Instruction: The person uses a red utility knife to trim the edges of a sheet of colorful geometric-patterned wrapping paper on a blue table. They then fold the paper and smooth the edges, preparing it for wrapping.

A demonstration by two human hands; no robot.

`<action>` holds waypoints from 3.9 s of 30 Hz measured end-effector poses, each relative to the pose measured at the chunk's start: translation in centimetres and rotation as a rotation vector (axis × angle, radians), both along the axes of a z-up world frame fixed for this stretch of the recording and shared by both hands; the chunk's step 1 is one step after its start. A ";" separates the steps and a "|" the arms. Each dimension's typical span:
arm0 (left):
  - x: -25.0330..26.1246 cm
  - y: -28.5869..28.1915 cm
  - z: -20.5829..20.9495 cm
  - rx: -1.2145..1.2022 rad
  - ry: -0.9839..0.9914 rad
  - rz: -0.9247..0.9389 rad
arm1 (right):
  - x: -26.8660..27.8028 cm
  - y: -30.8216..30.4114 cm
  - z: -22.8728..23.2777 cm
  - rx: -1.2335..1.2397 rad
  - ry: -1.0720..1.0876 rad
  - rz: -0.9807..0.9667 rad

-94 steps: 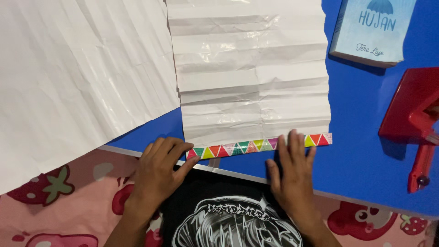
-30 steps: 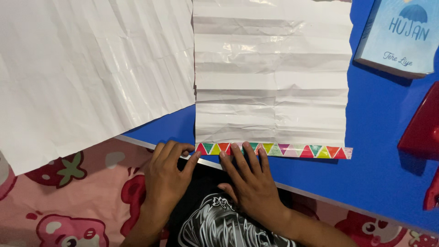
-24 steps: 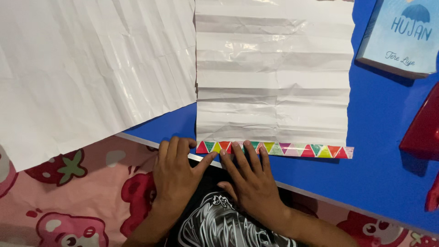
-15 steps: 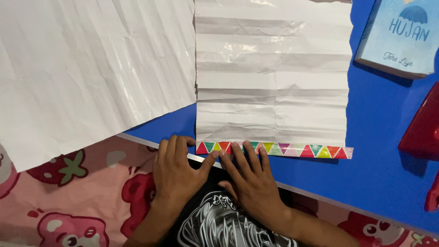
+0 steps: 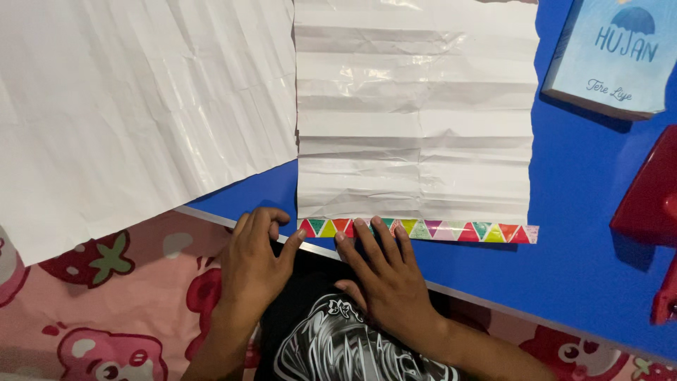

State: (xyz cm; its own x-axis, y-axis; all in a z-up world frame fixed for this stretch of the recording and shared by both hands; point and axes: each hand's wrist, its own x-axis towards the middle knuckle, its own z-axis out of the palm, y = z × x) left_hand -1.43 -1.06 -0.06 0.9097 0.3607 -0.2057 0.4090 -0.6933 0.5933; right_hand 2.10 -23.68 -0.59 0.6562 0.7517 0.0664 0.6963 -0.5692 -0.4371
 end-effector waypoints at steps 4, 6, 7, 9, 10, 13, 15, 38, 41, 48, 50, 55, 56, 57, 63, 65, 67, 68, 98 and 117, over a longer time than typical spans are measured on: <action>-1.3 -0.7 0.2 0.029 -0.234 -0.078 | -0.4 0.1 -0.2 0.013 0.031 -0.009; -2.1 -2.5 0.2 0.101 -0.423 -0.162 | -0.3 0.1 -0.2 0.032 0.049 -0.018; -2.0 -3.3 -0.1 0.031 -0.446 -0.269 | -0.2 0.2 -0.4 0.033 0.034 -0.025; -2.9 -5.3 -1.0 -0.128 -0.468 -0.470 | -0.6 -0.1 -0.8 0.020 0.024 -0.030; -3.0 -5.6 -1.6 -0.069 -0.391 -0.500 | -0.7 -0.4 -1.0 -0.008 0.038 -0.017; -2.7 -5.3 -3.2 0.100 -0.223 -0.559 | -0.6 -1.4 -1.8 -0.034 0.091 -0.054; -3.1 -4.6 -3.6 0.185 -0.184 -0.548 | -0.5 -3.6 -2.2 0.007 0.153 -0.167; -2.1 1.2 -1.6 0.184 -0.510 -0.643 | 0.6 -2.1 -1.2 0.023 -0.019 0.055; -2.1 1.8 -1.4 0.144 -0.560 -0.661 | 1.1 -1.4 -0.5 0.078 -0.109 0.072; -2.3 1.5 -0.7 0.090 -0.942 -0.337 | 2.5 -2.5 1.4 0.386 0.101 0.097; -1.2 0.2 -1.3 0.029 -1.196 -0.108 | 3.2 -4.5 2.0 0.640 0.218 -0.115; 0.7 -5.3 -0.9 -0.210 -1.102 -0.387 | 4.7 -7.7 4.1 1.698 0.318 -0.692; 1.4 -6.7 -0.5 -0.201 -1.039 -0.520 | 5.6 -8.7 4.6 1.794 0.329 -0.772; 2.0 -8.1 0.1 -0.226 -0.988 -0.602 | 6.5 -9.3 5.0 1.840 0.378 -0.772; 7.0 -14.1 2.3 0.178 -0.736 -0.880 | 9.0 -10.7 3.2 1.963 0.632 -0.833; 8.2 -13.7 2.0 0.236 -0.636 -0.914 | 8.4 -10.3 0.8 1.941 0.695 -0.928; 9.2 -11.6 1.1 0.112 -0.556 -0.957 | 7.1 -11.0 -1.3 1.877 0.754 -0.965; 9.3 -10.4 0.6 0.147 -0.530 -0.996 | 6.1 -11.4 -2.4 1.843 0.786 -0.991; 9.0 0.0 1.1 -0.102 -0.244 -0.970 | 6.6 -13.9 2.4 0.047 0.065 -0.271; 8.9 -1.9 1.6 0.078 -0.403 -1.003 | 6.5 -13.7 2.3 0.019 -0.076 -0.257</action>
